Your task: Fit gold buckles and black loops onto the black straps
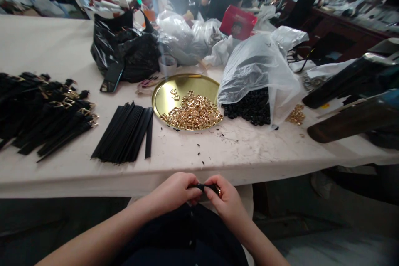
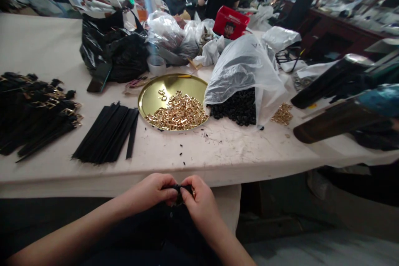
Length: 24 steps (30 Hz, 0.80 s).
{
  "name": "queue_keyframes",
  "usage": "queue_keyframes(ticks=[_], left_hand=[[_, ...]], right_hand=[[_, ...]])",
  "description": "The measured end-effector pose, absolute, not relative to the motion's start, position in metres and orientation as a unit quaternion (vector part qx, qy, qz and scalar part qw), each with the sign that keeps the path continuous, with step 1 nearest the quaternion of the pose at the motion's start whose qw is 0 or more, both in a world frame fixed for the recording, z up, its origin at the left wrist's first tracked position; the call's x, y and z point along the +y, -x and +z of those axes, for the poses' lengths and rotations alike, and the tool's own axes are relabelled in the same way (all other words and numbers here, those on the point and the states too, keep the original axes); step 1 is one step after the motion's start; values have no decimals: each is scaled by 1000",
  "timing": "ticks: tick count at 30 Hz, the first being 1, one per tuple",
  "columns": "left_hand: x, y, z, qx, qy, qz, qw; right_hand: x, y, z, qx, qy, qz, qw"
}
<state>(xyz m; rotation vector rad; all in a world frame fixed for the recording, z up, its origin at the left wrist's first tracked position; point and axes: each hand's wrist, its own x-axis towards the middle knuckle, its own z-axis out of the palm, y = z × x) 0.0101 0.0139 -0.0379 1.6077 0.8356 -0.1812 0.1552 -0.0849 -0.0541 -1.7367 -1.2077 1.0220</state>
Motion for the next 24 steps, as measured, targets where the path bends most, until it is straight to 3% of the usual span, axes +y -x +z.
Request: queue_keyframes(ticks=[7,14,24], left_hand=[[22,-12,-38,368,-622,-88,686],[15,-16,-45,383,-662,-61,641],[12,-13,-31,379,-714,-56,586]], right_hand=[[-81,-156,-59,-513,673,368,385],[-82,-162,-51,-586,641,334,367],[-90,-169,-66,-411,668,470,406]])
